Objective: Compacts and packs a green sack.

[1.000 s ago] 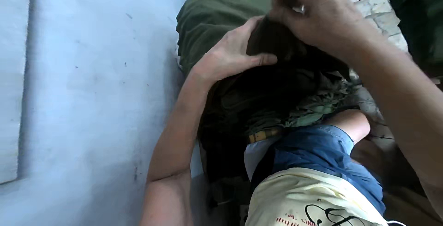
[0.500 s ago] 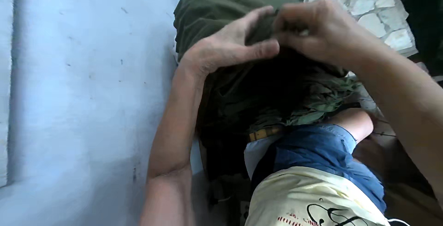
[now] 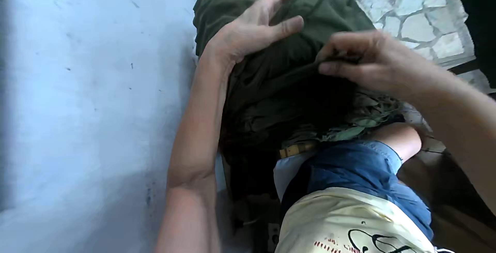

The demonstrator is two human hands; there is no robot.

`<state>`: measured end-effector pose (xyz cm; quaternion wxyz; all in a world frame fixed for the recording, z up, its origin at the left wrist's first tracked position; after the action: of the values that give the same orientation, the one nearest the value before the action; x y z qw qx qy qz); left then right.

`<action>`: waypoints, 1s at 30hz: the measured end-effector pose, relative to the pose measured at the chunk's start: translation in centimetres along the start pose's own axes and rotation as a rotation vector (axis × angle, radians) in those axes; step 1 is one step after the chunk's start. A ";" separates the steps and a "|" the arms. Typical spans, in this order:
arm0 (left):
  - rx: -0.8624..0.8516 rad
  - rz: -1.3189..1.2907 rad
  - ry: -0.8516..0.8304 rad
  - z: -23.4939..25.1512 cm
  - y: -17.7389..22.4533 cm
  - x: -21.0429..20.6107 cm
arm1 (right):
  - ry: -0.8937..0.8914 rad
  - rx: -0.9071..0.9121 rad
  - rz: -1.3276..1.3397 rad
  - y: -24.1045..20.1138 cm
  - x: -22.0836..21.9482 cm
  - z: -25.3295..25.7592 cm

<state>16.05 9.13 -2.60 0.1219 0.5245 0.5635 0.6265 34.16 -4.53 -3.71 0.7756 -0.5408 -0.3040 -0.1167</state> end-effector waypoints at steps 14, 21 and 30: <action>0.247 -0.139 0.082 1.6 -1.9 0.0 | -0.195 0.014 -0.132 1.0 -3.8 -2.3; -0.061 0.286 -0.056 -1.4 1.2 -2.8 | 0.114 0.040 -0.287 0.8 0.0 5.2; 0.319 -0.124 0.055 1.9 -3.5 -0.2 | -0.222 0.005 -0.267 0.6 -5.2 -3.3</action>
<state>16.06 11.23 -6.02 0.0602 0.4840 0.6902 0.5346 31.50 -8.07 -7.99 0.7161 -0.5034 -0.4572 -0.1575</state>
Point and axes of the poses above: each hand's wrist, its own z-axis towards the middle knuckle, its own x-axis out of the back of the hand, y = z × x, the point moved 3 cm from there along z, towards the middle knuckle, and after that the axes turned 5 degrees about x, right-handed, at the moved point
